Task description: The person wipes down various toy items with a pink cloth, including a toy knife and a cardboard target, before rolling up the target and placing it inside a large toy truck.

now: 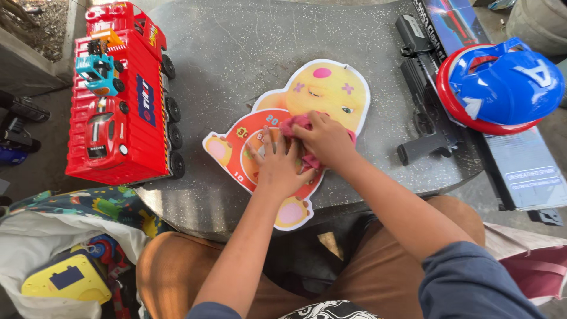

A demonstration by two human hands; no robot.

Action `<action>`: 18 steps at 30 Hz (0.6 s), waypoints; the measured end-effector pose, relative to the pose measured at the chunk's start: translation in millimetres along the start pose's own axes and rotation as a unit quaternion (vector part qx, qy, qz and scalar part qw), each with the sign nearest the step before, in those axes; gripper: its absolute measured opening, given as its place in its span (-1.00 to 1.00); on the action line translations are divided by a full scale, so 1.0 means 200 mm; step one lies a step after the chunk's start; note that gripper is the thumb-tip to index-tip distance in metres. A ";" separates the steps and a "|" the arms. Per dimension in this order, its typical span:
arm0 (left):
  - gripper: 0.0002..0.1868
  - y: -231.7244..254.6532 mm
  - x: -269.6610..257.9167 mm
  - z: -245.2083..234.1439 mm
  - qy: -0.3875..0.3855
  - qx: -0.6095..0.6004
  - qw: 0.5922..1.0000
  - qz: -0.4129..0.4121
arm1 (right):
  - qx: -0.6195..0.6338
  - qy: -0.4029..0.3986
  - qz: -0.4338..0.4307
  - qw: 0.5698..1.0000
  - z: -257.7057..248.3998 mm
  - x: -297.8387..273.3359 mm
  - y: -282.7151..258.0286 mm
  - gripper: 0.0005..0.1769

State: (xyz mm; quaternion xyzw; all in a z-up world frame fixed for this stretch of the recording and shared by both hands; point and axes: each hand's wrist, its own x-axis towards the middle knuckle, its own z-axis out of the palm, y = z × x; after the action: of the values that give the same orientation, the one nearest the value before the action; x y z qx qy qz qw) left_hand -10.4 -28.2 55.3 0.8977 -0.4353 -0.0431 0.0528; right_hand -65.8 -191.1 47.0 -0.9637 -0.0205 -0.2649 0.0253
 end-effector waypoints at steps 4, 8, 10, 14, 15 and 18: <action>0.14 -0.03 0.00 0.04 0.032 -0.031 0.999 0.011 | -0.135 0.009 0.026 0.991 0.00 -0.16 0.13 -0.68; 0.11 -0.06 -0.02 0.07 0.051 -0.024 0.998 0.021 | -0.381 -0.063 0.083 0.919 0.00 -0.14 0.42 -0.72; 0.13 -0.03 0.00 0.08 0.070 -0.030 0.997 0.023 | -0.400 -0.055 0.123 0.907 -0.06 -0.14 0.52 -0.75; 0.11 -0.03 -0.02 0.06 0.068 -0.020 0.997 0.021 | -0.287 0.031 0.050 0.956 -0.04 -0.09 0.41 -0.84; 0.11 -0.02 -0.03 0.06 0.067 -0.022 0.997 0.018 | -0.216 0.044 0.006 0.975 0.02 -0.12 0.27 -0.76; 0.10 -0.03 -0.01 0.07 0.075 -0.020 0.997 0.023 | -0.108 0.031 0.020 0.993 0.05 -0.18 0.11 -0.72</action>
State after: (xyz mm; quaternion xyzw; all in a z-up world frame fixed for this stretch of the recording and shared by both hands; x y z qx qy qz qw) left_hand -8.0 -23.4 40.3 0.8869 -0.4497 0.0166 0.1042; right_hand -90.0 -212.4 19.2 -0.9523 0.0280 -0.2949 -0.0736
